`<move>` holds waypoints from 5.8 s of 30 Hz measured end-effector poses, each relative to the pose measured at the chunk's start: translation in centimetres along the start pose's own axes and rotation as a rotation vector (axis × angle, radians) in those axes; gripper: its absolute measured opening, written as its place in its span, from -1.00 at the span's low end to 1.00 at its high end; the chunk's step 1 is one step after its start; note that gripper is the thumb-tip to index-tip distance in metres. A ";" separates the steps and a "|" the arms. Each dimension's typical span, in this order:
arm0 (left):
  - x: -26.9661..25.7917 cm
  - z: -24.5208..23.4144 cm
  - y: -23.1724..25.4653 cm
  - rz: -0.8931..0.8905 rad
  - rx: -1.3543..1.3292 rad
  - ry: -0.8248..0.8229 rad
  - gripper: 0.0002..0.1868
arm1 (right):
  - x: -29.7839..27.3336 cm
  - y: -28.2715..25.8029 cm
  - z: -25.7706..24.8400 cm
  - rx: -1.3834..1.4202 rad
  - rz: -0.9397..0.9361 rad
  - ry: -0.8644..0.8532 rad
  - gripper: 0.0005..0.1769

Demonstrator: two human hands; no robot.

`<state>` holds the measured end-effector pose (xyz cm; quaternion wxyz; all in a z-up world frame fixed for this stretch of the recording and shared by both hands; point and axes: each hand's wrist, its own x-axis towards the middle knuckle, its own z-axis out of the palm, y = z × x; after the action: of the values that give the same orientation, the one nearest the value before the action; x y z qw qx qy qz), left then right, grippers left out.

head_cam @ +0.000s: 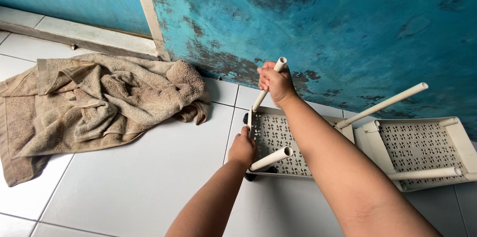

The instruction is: The person assembles a three-tier plastic storage rack by inserting white cylindrical poles into the corner holes of perforated trays and stacking them into a vertical unit. The person handles trays and poles by hand, aligning and pressing each pole into place, then stacking additional trays to form the final rack.

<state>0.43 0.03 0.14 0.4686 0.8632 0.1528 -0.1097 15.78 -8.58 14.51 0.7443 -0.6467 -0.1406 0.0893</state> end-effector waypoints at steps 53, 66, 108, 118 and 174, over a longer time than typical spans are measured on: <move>-2.4 -14.2 18.9 0.607 -0.881 0.304 -0.79 | -19.7 -23.3 -13.0 -0.795 -0.347 -0.080 -0.81; -15.7 -0.3 35.4 0.858 -0.488 -0.106 -0.78 | -30.4 -14.3 -37.9 -0.812 -0.035 0.481 -0.85; -16.1 11.2 31.7 0.456 -0.190 -0.223 -0.73 | -31.2 -17.1 -45.9 -1.253 -0.366 0.396 -0.32; -16.1 9.9 32.3 0.522 -0.300 -0.149 -0.73 | -30.9 -26.7 -43.7 -0.866 -0.447 0.441 -0.74; 5.5 -6.5 16.3 0.648 -0.309 0.301 -0.67 | -16.7 -23.9 -8.0 -1.397 -0.719 0.106 -0.46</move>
<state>11.81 -1.97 14.48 0.5757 0.7924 -0.0460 0.1963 1.45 -24.89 35.55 0.1543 -0.8830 -0.3289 -0.2971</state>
